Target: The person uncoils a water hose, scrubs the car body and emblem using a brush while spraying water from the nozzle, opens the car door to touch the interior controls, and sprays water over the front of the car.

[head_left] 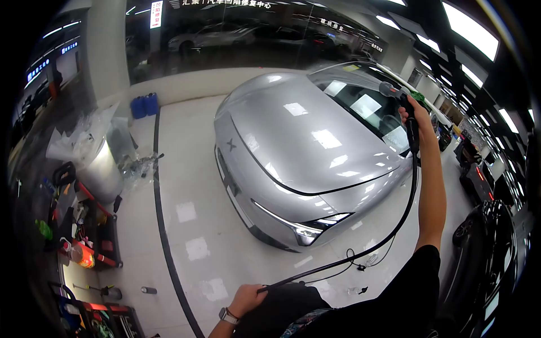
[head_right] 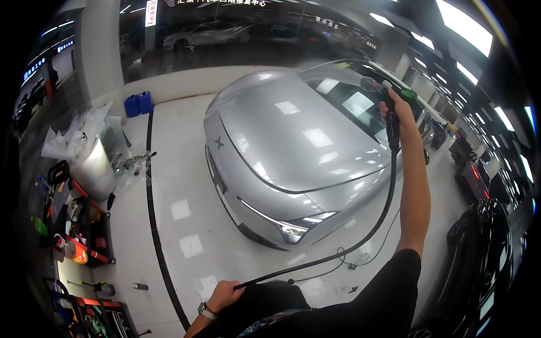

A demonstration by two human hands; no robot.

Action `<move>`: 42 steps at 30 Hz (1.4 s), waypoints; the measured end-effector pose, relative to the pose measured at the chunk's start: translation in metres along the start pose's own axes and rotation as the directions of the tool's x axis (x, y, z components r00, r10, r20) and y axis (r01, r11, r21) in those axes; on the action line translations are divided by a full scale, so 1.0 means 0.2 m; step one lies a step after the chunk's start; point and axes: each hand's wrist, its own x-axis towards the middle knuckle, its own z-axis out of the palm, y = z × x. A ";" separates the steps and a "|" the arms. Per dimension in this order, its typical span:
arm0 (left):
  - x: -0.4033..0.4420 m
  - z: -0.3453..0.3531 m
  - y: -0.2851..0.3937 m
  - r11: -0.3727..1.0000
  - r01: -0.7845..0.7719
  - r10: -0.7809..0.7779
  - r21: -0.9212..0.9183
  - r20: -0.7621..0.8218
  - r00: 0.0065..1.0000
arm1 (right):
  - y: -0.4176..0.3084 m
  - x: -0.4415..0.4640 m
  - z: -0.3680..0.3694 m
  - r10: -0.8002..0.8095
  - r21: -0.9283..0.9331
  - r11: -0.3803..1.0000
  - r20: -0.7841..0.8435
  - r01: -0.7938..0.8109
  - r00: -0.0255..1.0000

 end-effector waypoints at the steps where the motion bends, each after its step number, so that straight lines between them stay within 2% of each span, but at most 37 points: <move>1: 0.00 0.00 0.00 1.000 0.018 -0.019 0.015 0.031 0.999 | 0.01 0.02 0.00 0.003 -0.001 1.000 0.002 -0.003 1.000; 7: -0.03 0.01 0.02 1.000 0.013 -0.013 -0.022 -0.002 1.000 | 0.04 0.08 0.05 0.070 0.036 0.997 0.029 -0.071 0.997; 18: -0.06 0.04 0.00 1.000 0.011 -0.012 -0.009 -0.045 0.999 | -0.01 -0.03 0.22 0.027 -0.063 0.998 0.183 -0.016 0.983; 19: -0.06 0.04 0.01 1.000 0.002 -0.004 -0.031 -0.076 0.997 | 0.00 -0.01 0.22 0.024 -0.060 0.998 0.185 -0.013 0.983; 21: -0.06 0.03 0.03 0.999 -0.002 -0.001 -0.032 -0.090 0.996 | 0.00 0.04 0.21 0.006 -0.052 0.999 0.074 -0.002 0.997; 25: -0.08 0.05 -0.01 1.000 0.019 -0.020 -0.014 -0.079 0.997 | 0.00 0.06 0.24 0.039 -0.037 0.999 0.085 -0.036 0.996; 27: -0.09 0.04 0.00 1.000 0.019 -0.019 -0.001 -0.083 0.996 | -0.02 0.02 0.29 0.066 -0.025 0.998 0.181 -0.062 0.981; 29: -0.10 0.05 0.01 1.000 0.020 -0.019 0.009 -0.087 0.996 | -0.01 0.03 0.31 0.045 -0.025 0.999 0.185 -0.041 0.982; 31: -0.11 0.06 0.00 0.999 0.031 -0.032 -0.013 -0.111 0.993 | 0.00 0.04 0.33 0.038 -0.040 0.999 0.102 -0.034 0.994; 34: -0.11 0.06 0.01 0.998 0.004 -0.014 -0.061 -0.170 0.985 | -0.02 0.03 0.37 0.047 -0.088 0.996 0.137 -0.035 0.989; 38: -0.12 0.04 0.04 0.996 0.007 -0.023 -0.090 -0.183 0.983 | -0.02 0.00 0.44 0.024 -0.089 0.996 0.117 -0.014 0.993; 42: -0.14 0.04 0.01 0.997 0.038 -0.049 -0.069 -0.162 0.986 | -0.01 0.00 0.48 0.059 -0.128 0.991 0.178 -0.036 0.982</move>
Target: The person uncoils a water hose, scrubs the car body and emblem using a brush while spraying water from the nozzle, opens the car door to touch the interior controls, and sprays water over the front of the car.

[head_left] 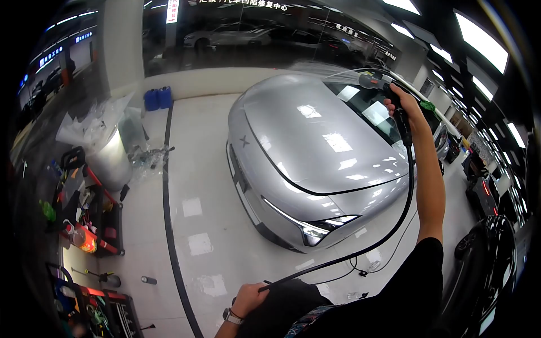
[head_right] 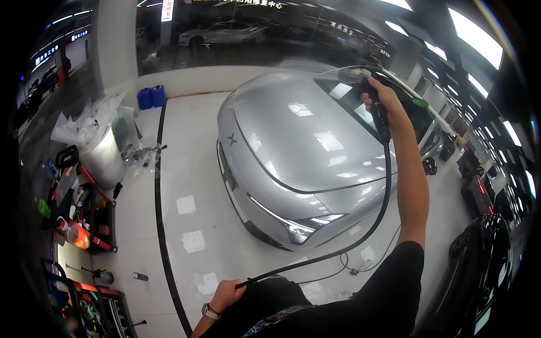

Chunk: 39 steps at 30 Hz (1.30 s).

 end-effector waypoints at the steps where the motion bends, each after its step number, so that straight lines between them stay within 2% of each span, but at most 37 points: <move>1: 0.00 0.00 -0.02 0.999 0.029 -0.029 0.022 0.022 0.999 | 0.00 0.00 0.01 0.006 -0.003 1.000 0.000 -0.006 1.000; 5: 0.00 0.00 -0.04 1.000 0.014 -0.014 0.012 0.013 1.000 | 0.00 -0.03 0.09 0.014 -0.094 0.995 -0.031 -0.017 0.999; 11: 0.01 0.00 -0.06 1.000 0.003 -0.004 0.031 0.016 1.000 | 0.02 -0.05 0.13 0.025 -0.115 0.993 0.065 -0.018 0.998; 13: 0.02 0.00 -0.06 1.000 0.000 -0.001 0.024 0.027 1.000 | 0.03 -0.05 0.13 0.077 -0.226 0.972 0.066 -0.061 0.995; 15: 0.03 0.00 -0.07 1.000 -0.008 0.008 0.021 0.030 1.000 | 0.03 -0.11 0.16 0.095 -0.248 0.966 0.059 -0.078 0.994; 17: 0.04 0.00 -0.07 1.000 -0.016 0.015 0.018 0.033 0.999 | 0.04 -0.13 0.15 0.179 -0.370 0.922 0.142 -0.115 0.974; 18: 0.04 0.00 -0.07 1.000 -0.026 0.025 0.013 0.029 0.999 | 0.05 -0.14 0.14 0.195 -0.407 0.904 0.118 -0.132 0.974; 21: 0.07 0.00 -0.07 0.999 -0.043 0.042 0.009 0.034 0.999 | 0.04 -0.19 0.16 0.186 -0.327 0.934 0.107 -0.142 0.977; 25: 0.08 0.01 -0.10 0.998 -0.033 0.030 0.044 0.076 0.997 | 0.10 -0.17 0.11 0.098 -0.268 0.960 0.048 -0.081 0.994; 26: 0.08 0.01 -0.11 0.999 -0.030 0.027 0.045 0.079 0.997 | 0.09 -0.19 0.11 0.151 -0.326 0.936 0.031 -0.133 0.988; 29: 0.09 0.01 -0.10 1.000 -0.017 0.014 0.027 0.085 0.996 | 0.11 -0.22 0.09 0.174 -0.331 0.932 0.060 -0.145 0.983; 31: 0.10 0.00 -0.08 0.999 -0.038 0.037 0.012 0.099 0.994 | 0.15 -0.19 0.05 0.065 -0.257 0.965 0.017 -0.059 0.998; 33: 0.11 0.00 -0.06 0.999 -0.051 0.050 0.014 0.101 0.994 | 0.18 -0.14 -0.01 0.071 -0.230 0.969 -0.107 -0.094 0.992; 34: 0.12 0.00 -0.06 0.998 -0.066 0.065 0.015 0.094 0.993 | 0.17 -0.16 -0.01 0.064 -0.248 0.965 -0.102 -0.088 0.993; 35: 0.12 -0.01 -0.05 0.998 -0.064 0.062 0.017 0.098 0.993 | 0.16 -0.19 0.00 0.068 -0.246 0.965 -0.103 -0.092 0.992; 37: 0.13 -0.03 -0.04 0.998 -0.011 0.001 0.067 0.144 0.990 | 0.14 -0.26 0.03 0.141 -0.320 0.939 0.026 -0.125 0.990; 39: 0.13 -0.03 -0.05 0.999 -0.007 0.000 0.052 0.148 0.989 | 0.19 -0.30 0.04 0.249 -0.325 0.913 -0.035 -0.247 0.968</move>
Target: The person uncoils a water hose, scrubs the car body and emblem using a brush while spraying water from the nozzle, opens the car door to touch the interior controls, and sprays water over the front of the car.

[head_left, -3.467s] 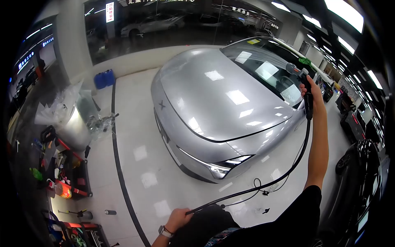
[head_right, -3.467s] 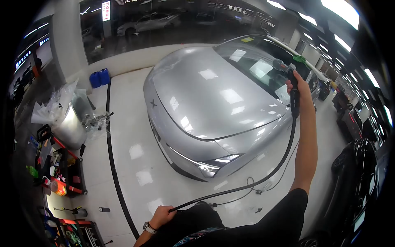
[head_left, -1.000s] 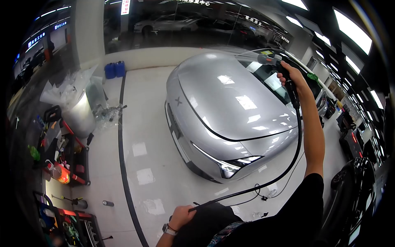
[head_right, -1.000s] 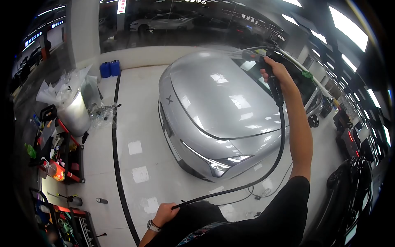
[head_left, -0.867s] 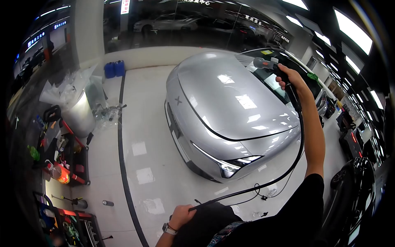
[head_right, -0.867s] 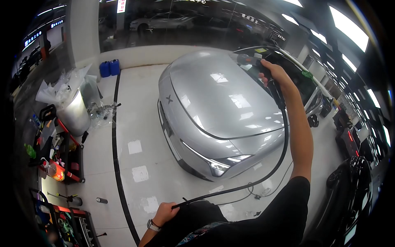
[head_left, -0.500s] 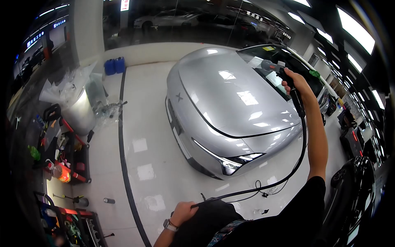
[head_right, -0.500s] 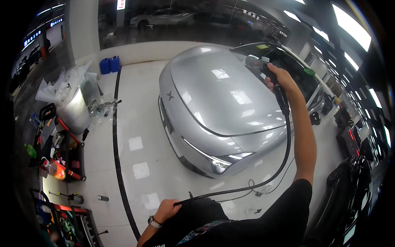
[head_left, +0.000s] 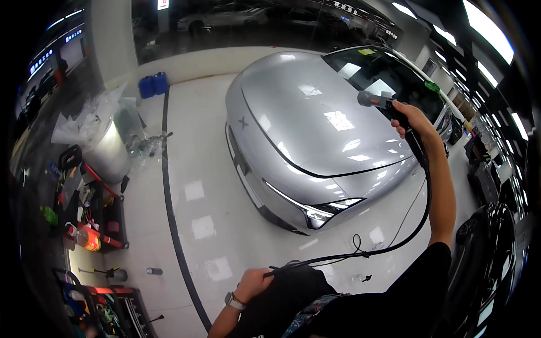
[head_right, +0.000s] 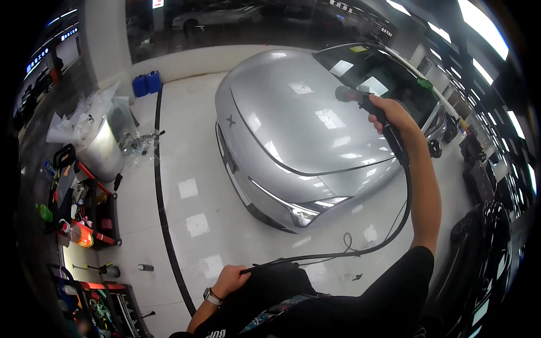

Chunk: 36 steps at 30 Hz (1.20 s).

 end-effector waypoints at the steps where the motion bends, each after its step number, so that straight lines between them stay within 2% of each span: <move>1: 0.00 0.00 0.00 1.000 0.000 0.000 -0.016 -0.001 1.000 | 0.04 -0.01 0.01 0.034 -0.050 0.998 0.038 -0.032 0.999; 6: 0.01 0.01 0.00 0.999 -0.041 0.041 -0.017 0.023 0.999 | 0.21 -0.08 0.08 0.271 -0.254 0.941 0.167 -0.225 0.948; 8: 0.02 0.01 -0.01 0.999 -0.049 0.049 -0.011 0.023 0.999 | 0.23 -0.09 0.09 0.259 -0.258 0.941 0.139 -0.218 0.956; 10: 0.03 0.00 0.00 0.999 -0.048 0.048 0.010 0.048 0.998 | 0.27 -0.09 0.07 0.051 -0.046 0.998 0.069 -0.048 0.996; 12: 0.04 -0.01 0.02 0.999 -0.045 0.043 0.021 0.067 0.997 | 0.27 -0.14 0.08 0.008 -0.022 1.000 0.055 -0.007 0.998; 18: 0.06 0.00 0.00 0.997 -0.065 0.061 0.046 0.082 0.995 | 0.37 -0.23 0.10 0.126 -0.093 0.990 0.195 -0.110 0.973; 20: 0.05 0.01 0.01 0.997 -0.069 0.066 0.038 0.068 0.995 | 0.42 -0.26 0.09 0.206 -0.179 0.969 0.219 -0.169 0.954; 22: 0.04 0.04 -0.01 0.995 -0.097 0.096 0.028 0.042 0.994 | 0.47 -0.28 0.06 0.246 -0.206 0.957 0.194 -0.206 0.950; 24: 0.03 0.05 -0.02 0.996 -0.082 0.080 0.029 0.055 0.995 | 0.51 -0.31 0.05 0.209 -0.214 0.956 0.023 -0.199 0.978; 26: 0.03 0.06 -0.03 0.997 -0.065 0.063 0.031 0.065 0.996 | 0.56 -0.36 0.06 0.200 -0.254 0.947 -0.002 -0.194 0.980; 29: 0.03 0.08 -0.05 0.997 -0.070 0.069 0.030 0.032 0.997 | 0.58 -0.46 0.11 0.340 -0.252 0.919 0.118 -0.304 0.933; 32: 0.04 0.08 -0.03 0.995 -0.092 0.090 0.027 0.047 0.995 | 0.63 -0.51 0.17 0.269 -0.104 0.961 0.161 -0.255 0.950; 35: 0.05 0.09 -0.04 0.990 -0.092 0.081 0.102 0.109 0.991 | 0.65 -0.56 0.21 0.232 -0.051 0.973 0.222 -0.227 0.947; 36: 0.04 0.10 -0.04 0.992 -0.086 0.075 0.094 0.116 0.990 | 0.69 -0.57 0.20 0.279 -0.088 0.960 0.260 -0.265 0.924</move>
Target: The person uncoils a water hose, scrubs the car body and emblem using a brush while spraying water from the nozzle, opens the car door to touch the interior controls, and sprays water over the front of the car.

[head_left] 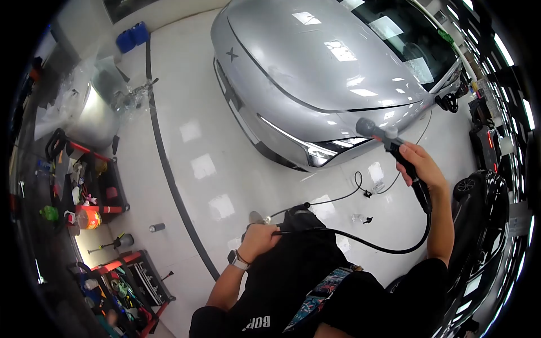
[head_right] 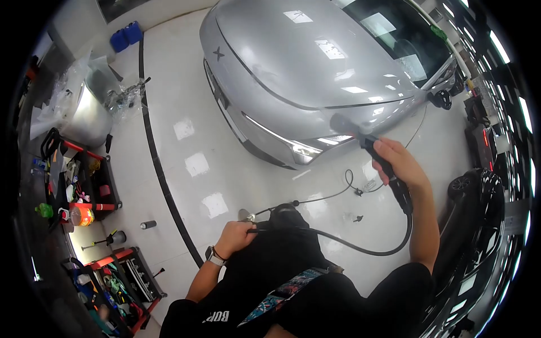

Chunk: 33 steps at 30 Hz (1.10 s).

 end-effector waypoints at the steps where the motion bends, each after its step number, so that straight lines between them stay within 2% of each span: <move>1: 0.00 0.00 0.00 1.000 -0.008 0.008 -0.009 -0.026 1.000 | 0.03 -0.01 0.00 0.044 -0.022 0.999 0.020 -0.043 0.999; 4: 0.00 0.00 -0.01 1.000 0.003 -0.004 -0.027 -0.031 1.000 | 0.13 -0.04 -0.01 0.113 -0.024 0.993 0.006 -0.113 0.994; 6: 0.00 0.01 -0.01 0.999 0.020 -0.020 -0.031 -0.008 1.000 | 0.20 -0.09 -0.03 0.091 -0.011 0.995 -0.247 -0.097 0.965; 7: 0.01 0.02 -0.02 1.000 0.020 -0.020 -0.015 -0.005 1.000 | 0.25 -0.12 -0.03 0.096 -0.011 0.995 -0.273 -0.103 0.957; 8: 0.01 0.03 -0.02 1.000 0.017 -0.017 0.003 -0.001 1.000 | 0.27 -0.16 -0.02 0.106 -0.007 0.994 -0.277 -0.112 0.955; 10: 0.02 0.06 -0.02 0.999 0.027 -0.027 -0.020 0.008 1.000 | 0.33 -0.23 -0.01 0.173 0.062 0.984 -0.183 -0.164 0.968; 11: 0.02 0.08 -0.01 0.998 0.043 -0.042 -0.038 0.009 0.999 | 0.39 -0.26 -0.04 0.181 0.085 0.982 -0.205 -0.166 0.962; 14: 0.04 0.13 0.07 1.000 -0.010 0.011 -0.010 0.017 1.000 | 0.60 -0.31 -0.14 0.131 0.052 0.991 -0.475 -0.121 0.870; 17: 0.05 0.16 0.17 0.998 -0.014 0.012 0.055 0.032 0.999 | 0.73 -0.40 -0.13 0.128 0.121 0.990 -0.499 -0.078 0.857; 20: 0.05 0.19 0.25 0.998 -0.010 0.010 0.059 -0.003 1.000 | 0.87 -0.50 -0.12 0.149 0.283 0.956 -0.237 -0.079 0.960; 21: 0.05 0.20 0.27 0.997 -0.012 0.011 0.077 0.010 1.000 | 0.91 -0.53 -0.12 0.155 0.323 0.943 -0.228 -0.076 0.961; 22: 0.04 0.22 0.30 0.995 -0.009 0.007 0.097 0.017 1.000 | 0.99 -0.54 -0.15 0.160 0.344 0.936 -0.223 -0.076 0.962; 25: -0.01 0.30 0.39 0.990 -0.003 -0.003 0.143 0.040 0.999 | 1.21 -0.56 -0.20 0.158 0.331 0.944 -0.460 0.004 0.874; 26: -0.02 0.32 0.43 0.988 -0.002 -0.004 0.152 0.038 0.999 | 1.25 -0.59 -0.20 0.167 0.349 0.937 -0.457 0.003 0.873; 29: -0.07 0.38 0.55 0.983 0.036 -0.043 0.182 0.038 0.998 | 1.39 -0.69 -0.20 0.169 0.441 0.897 -0.245 -0.045 0.955; 30: -0.12 0.41 0.61 0.980 0.045 -0.058 0.194 0.065 0.996 | 1.46 -0.74 -0.20 0.191 0.465 0.883 -0.232 -0.063 0.954; 32: -0.17 0.48 0.67 0.975 0.102 -0.103 0.199 -0.006 0.995 | 1.58 -0.74 -0.25 0.204 0.526 0.850 -0.258 -0.040 0.944; 33: -0.20 0.50 0.71 0.964 0.126 -0.130 0.234 0.001 0.992 | 1.66 -0.73 -0.25 0.247 0.520 0.853 -0.335 -0.040 0.909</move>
